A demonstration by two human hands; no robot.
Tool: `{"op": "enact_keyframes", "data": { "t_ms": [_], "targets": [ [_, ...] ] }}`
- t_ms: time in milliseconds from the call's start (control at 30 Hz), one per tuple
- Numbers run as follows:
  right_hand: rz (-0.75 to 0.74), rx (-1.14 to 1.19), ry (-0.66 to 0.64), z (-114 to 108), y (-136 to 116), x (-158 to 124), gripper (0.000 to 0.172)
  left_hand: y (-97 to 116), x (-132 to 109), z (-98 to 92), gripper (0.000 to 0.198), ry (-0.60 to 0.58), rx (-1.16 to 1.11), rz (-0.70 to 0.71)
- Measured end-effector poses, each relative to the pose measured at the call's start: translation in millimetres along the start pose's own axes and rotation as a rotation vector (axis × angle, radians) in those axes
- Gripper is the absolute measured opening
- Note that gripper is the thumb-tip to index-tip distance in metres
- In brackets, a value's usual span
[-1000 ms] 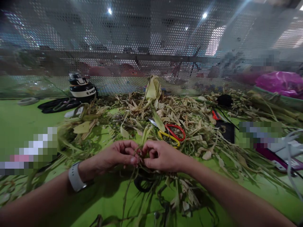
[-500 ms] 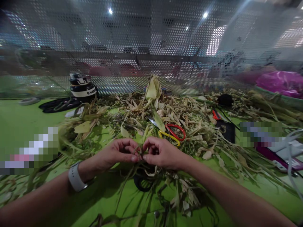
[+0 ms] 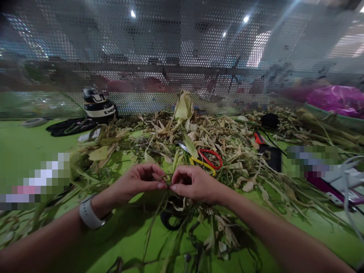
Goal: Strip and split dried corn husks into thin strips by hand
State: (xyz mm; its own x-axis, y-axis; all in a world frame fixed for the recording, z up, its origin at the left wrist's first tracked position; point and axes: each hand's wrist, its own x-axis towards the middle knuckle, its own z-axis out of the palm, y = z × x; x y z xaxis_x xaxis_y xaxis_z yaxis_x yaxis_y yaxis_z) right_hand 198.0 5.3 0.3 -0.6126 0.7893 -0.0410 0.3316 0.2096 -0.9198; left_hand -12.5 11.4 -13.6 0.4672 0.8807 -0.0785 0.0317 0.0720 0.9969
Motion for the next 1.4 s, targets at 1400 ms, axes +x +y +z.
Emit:
{"op": "enact_keyframes", "data": {
  "t_ms": [1400],
  "targets": [
    [-0.071, -0.092, 0.2, -4, -7, -1, 0.004, -9, -13, 22.8, 0.009, 0.315, 0.595, 0.482]
  ]
}}
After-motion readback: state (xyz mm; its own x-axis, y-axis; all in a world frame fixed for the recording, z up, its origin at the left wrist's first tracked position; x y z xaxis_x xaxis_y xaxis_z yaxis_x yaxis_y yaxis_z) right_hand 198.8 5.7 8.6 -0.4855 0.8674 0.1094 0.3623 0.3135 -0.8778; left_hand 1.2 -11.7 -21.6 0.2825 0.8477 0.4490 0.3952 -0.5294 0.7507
